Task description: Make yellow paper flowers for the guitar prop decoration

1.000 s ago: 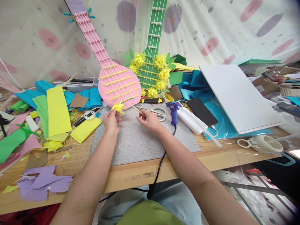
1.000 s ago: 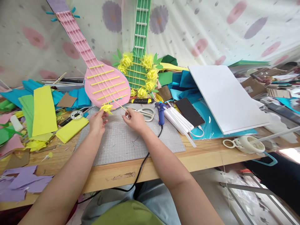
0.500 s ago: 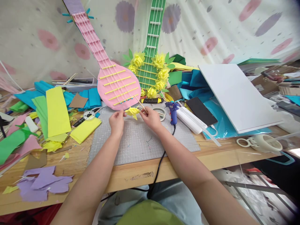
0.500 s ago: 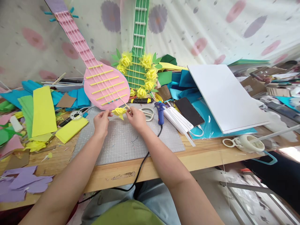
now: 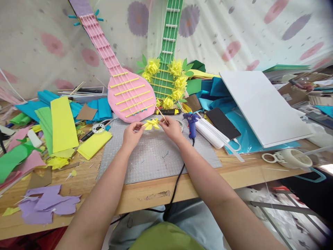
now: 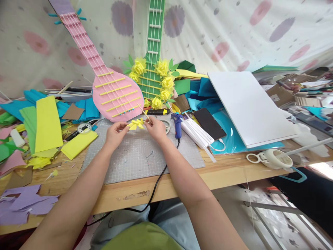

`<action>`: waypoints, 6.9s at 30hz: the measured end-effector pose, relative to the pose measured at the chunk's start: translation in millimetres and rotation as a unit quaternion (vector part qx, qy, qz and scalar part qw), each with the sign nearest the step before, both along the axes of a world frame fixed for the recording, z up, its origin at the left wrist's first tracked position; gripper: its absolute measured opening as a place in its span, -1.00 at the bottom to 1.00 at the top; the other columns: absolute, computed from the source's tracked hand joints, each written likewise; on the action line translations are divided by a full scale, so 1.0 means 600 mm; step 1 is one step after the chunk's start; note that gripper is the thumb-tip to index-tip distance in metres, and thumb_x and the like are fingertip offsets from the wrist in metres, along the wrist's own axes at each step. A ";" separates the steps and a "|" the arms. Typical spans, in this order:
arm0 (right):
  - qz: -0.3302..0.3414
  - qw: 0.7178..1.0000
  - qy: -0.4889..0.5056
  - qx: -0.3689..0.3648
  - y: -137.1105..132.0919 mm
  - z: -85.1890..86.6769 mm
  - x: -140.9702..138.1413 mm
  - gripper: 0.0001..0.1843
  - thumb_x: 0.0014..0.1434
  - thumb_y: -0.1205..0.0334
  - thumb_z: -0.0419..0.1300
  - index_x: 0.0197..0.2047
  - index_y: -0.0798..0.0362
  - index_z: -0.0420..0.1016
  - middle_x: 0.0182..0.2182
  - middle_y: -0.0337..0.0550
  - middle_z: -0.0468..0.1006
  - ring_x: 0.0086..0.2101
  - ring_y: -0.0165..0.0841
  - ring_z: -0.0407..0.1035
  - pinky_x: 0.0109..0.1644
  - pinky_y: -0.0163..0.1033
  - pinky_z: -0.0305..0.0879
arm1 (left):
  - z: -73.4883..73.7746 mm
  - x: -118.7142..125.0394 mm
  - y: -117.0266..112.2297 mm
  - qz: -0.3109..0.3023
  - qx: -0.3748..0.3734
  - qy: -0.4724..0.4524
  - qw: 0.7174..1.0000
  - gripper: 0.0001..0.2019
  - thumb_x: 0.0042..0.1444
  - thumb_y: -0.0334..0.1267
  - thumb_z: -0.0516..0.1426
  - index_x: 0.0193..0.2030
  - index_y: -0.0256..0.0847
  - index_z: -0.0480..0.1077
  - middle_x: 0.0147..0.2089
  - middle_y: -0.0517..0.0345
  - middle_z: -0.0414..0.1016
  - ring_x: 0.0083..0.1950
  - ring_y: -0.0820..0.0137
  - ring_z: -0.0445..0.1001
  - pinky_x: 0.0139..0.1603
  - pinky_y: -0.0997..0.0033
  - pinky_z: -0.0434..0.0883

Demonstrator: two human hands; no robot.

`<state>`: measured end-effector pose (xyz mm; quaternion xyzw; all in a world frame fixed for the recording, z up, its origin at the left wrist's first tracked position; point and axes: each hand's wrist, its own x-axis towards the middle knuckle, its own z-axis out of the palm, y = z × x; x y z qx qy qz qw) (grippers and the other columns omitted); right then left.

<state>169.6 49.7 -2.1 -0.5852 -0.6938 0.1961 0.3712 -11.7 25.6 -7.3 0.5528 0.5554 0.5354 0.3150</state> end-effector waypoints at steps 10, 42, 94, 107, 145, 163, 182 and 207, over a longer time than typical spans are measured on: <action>-0.021 0.998 0.005 0.058 -0.025 0.015 -0.020 -0.66 0.05 0.12 0.05 -0.10 0.06 0.28 -0.44 -0.25 0.42 -0.45 -0.43 0.28 -0.37 -0.35 0.08 | 0.009 0.019 -0.021 0.084 0.091 0.183 0.975 -0.93 -0.03 -0.30 0.13 -0.44 -0.17 0.44 -0.40 0.16 0.39 -0.41 0.48 0.33 -0.38 0.53 0.24; 0.009 0.996 -0.070 0.054 -0.033 -0.003 -0.045 -0.73 0.08 0.22 0.04 -0.12 0.03 0.33 -0.29 -0.20 0.51 -0.37 -0.36 0.37 -0.37 -0.31 0.13 | 0.003 0.039 -0.021 0.106 0.006 0.166 0.980 -0.84 0.01 -0.24 0.12 -0.23 -0.14 0.30 -0.35 0.22 0.52 -0.43 0.45 0.44 -0.34 0.46 0.30; -0.011 0.990 -0.119 0.072 -0.042 0.003 -0.050 -0.80 0.13 0.20 0.02 -0.25 0.02 0.44 -0.34 -0.19 0.50 -0.31 -0.36 0.38 -0.35 -0.32 0.11 | 0.002 0.051 -0.028 0.023 0.009 0.175 0.984 -0.57 -0.02 -0.41 0.10 0.04 -0.10 0.28 -0.10 0.13 0.54 -0.32 0.45 0.52 -0.23 0.42 0.40; 0.027 0.987 -0.133 0.086 -0.049 0.014 -0.051 -0.72 0.11 0.15 0.04 -0.11 0.04 0.36 -0.26 -0.14 0.47 -0.27 -0.34 0.35 -0.38 -0.32 0.11 | 0.001 0.046 -0.026 0.082 0.029 0.173 0.981 -0.81 0.05 -0.27 0.09 -0.18 -0.13 0.42 -0.28 0.17 0.56 -0.32 0.44 0.51 -0.22 0.43 0.37; 0.152 0.964 0.198 0.087 -0.006 -0.010 -0.026 -0.83 0.02 0.30 0.09 -0.29 0.05 0.46 -0.34 -0.15 0.48 -0.28 -0.35 0.35 -0.15 -0.22 0.25 | -0.005 0.033 -0.011 0.122 0.213 0.310 0.919 -0.84 0.00 -0.18 0.17 -0.27 -0.10 0.51 -0.15 0.02 0.34 -0.03 0.22 0.27 0.01 0.16 0.18; 0.199 0.943 0.269 -0.003 -0.011 -0.001 -0.029 -0.77 -0.02 0.25 0.13 -0.24 0.06 0.45 -0.37 -0.20 0.45 -0.31 -0.39 0.34 -0.18 -0.25 0.28 | -0.011 0.041 -0.011 0.114 0.229 0.300 0.919 -0.83 -0.03 -0.34 0.17 -0.27 -0.10 0.51 -0.16 0.06 0.39 -0.06 0.26 0.31 -0.02 0.20 0.21; 0.144 0.976 0.142 0.082 -0.019 -0.004 -0.031 -0.70 -0.02 0.36 0.07 -0.15 0.05 0.37 -0.40 -0.24 0.39 -0.61 -0.54 0.05 -0.47 -0.34 0.11 | -0.006 0.042 -0.013 0.056 0.218 0.302 0.926 -0.80 -0.04 -0.42 0.13 -0.30 -0.10 0.51 -0.17 0.09 0.44 -0.08 0.28 0.31 -0.02 0.22 0.23; 0.113 0.979 0.138 0.100 -0.024 -0.003 -0.036 -0.79 0.05 0.28 0.08 -0.19 0.04 0.39 -0.39 -0.21 0.44 -0.60 -0.51 0.09 -0.45 -0.31 0.13 | 0.002 0.052 -0.020 0.110 0.238 0.267 0.927 -0.86 -0.01 -0.27 0.14 -0.26 -0.15 0.40 -0.16 0.04 0.40 -0.04 0.27 0.33 0.03 0.21 0.20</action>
